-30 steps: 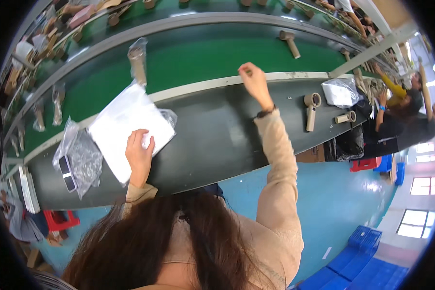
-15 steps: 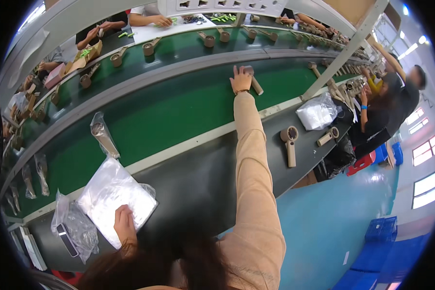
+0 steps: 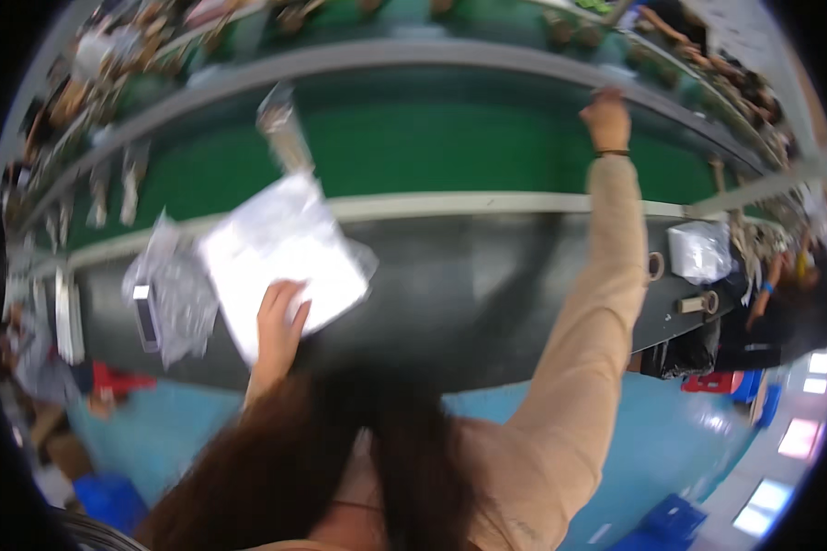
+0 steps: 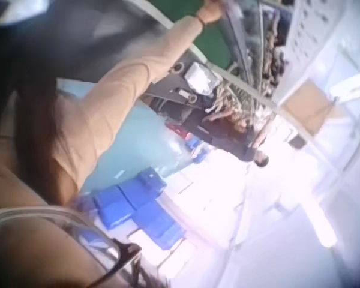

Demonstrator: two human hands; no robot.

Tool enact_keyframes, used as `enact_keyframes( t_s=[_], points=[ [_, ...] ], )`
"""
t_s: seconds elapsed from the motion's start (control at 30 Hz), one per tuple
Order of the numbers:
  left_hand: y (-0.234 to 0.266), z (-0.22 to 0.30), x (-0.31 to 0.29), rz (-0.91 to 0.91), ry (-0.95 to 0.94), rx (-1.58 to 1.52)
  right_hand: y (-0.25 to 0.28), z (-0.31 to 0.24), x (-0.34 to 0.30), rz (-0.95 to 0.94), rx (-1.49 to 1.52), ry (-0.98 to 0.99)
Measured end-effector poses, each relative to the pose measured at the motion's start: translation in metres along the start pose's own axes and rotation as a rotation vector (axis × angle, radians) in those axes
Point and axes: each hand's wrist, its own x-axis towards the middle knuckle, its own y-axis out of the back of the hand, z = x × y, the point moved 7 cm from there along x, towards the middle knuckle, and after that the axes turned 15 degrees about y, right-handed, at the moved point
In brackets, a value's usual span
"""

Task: Placing small handheld fan components into plastic bags on an assembly line.

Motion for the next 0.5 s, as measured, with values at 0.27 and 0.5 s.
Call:
enact_keyframes(
  t_s=[0.27, 0.5],
  points=[
    [0.018, 0.018, 0.001, 0.040, -0.104, 0.039, 0.243, -0.105, -0.064, 0.708, 1.815, -0.409],
    [0.019, 0.019, 0.004, 0.015, -0.149, -0.050, 0.392, -0.255, -0.141, 0.951, 2.005, -0.616]
  ],
)
